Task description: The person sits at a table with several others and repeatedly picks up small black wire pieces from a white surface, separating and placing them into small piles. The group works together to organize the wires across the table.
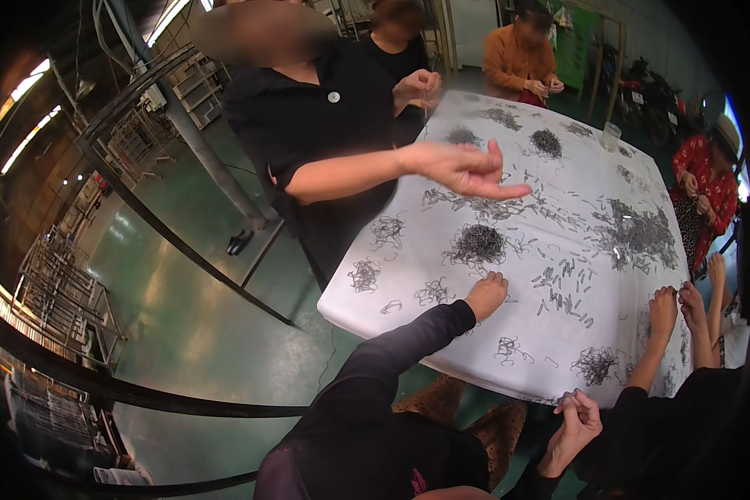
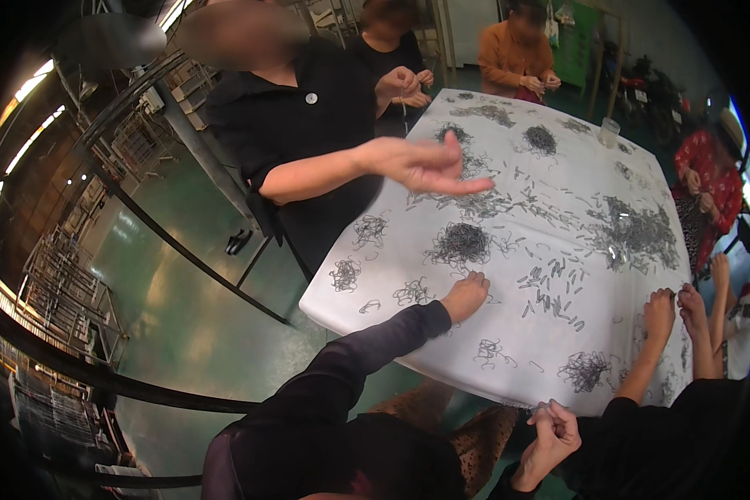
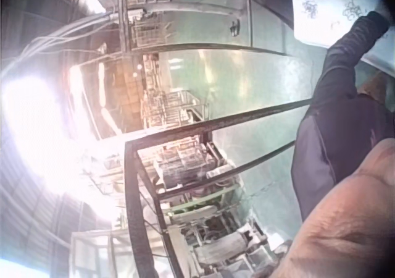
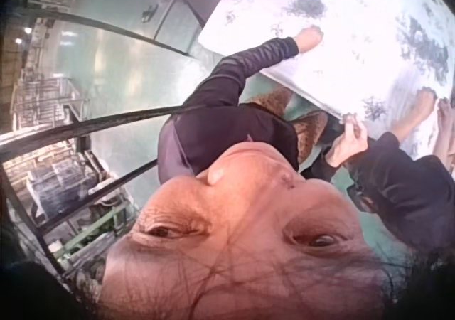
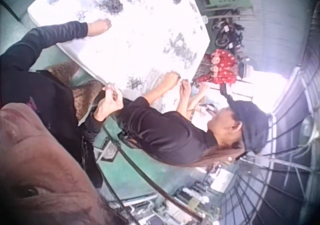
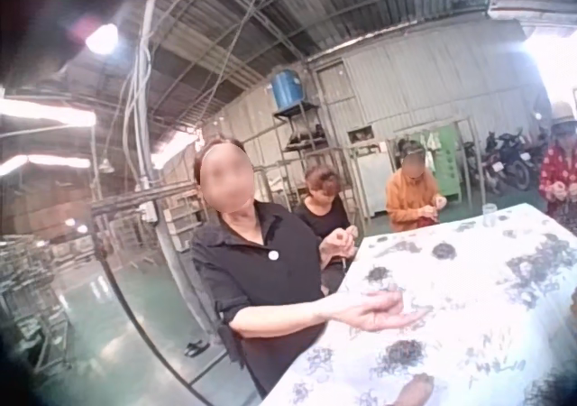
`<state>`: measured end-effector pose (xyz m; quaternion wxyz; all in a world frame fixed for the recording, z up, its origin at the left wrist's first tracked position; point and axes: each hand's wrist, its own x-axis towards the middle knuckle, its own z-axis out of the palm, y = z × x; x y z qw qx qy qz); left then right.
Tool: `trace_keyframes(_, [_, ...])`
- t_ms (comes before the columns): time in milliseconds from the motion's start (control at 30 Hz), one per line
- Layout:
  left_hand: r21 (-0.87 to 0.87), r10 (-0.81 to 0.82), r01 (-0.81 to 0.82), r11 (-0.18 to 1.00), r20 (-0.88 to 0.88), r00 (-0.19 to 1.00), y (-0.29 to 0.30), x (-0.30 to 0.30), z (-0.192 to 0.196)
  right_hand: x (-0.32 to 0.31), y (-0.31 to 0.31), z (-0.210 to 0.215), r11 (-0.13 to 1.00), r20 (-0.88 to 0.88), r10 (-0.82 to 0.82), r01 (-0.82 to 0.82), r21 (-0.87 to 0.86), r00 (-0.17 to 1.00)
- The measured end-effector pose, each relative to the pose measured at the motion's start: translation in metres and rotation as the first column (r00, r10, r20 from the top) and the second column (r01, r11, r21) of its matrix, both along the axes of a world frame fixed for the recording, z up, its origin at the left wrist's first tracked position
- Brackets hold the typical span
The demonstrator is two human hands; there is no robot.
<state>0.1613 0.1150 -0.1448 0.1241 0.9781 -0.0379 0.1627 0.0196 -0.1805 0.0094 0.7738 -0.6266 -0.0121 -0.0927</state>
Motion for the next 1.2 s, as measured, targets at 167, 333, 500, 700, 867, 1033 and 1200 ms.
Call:
trace_keyframes(167, [-0.381, -0.044, 0.114, 0.917, 0.187, 0.981, -0.013, -0.007, 0.033, -0.007, -0.007, -0.001, 1.000, 0.025, 0.019, -0.019, -0.025, 0.999])
trace_keyframes(333, [-0.858, -0.371, 0.266, 0.440, 0.096, 0.924, -0.079, -0.067, 0.112, -0.014, -0.006, -0.008, 0.999, 0.012, 0.024, -0.024, -0.020, 1.000])
trace_keyframes(500, [-0.854, -0.540, 0.434, 0.288, 0.230, 0.810, -0.124, -0.139, 0.160, -0.018, -0.007, -0.016, 0.999, -0.007, 0.000, 0.000, -0.032, 1.000])
trace_keyframes(700, [-0.761, -0.488, 0.532, 0.370, 0.328, 0.809, -0.139, -0.158, 0.156, -0.021, -0.011, -0.022, 0.999, 0.036, -0.004, 0.006, -0.051, 0.999])
trace_keyframes(867, [-0.794, -0.427, 0.485, 0.366, 0.321, 0.846, -0.152, -0.160, 0.151, -0.025, -0.007, -0.021, 0.995, 0.073, -0.033, 0.039, -0.093, 0.997])
trace_keyframes(1033, [-0.867, -0.397, 0.410, 0.283, 0.284, 0.873, -0.161, -0.159, 0.152, -0.027, -0.006, -0.016, 0.988, 0.125, -0.066, 0.083, -0.133, 0.990])
trace_keyframes(1200, [-0.814, -0.395, 0.484, 0.320, 0.350, 0.849, -0.164, -0.153, 0.155, -0.026, -0.033, -0.012, 0.964, 0.189, -0.154, 0.190, -0.186, 0.970])
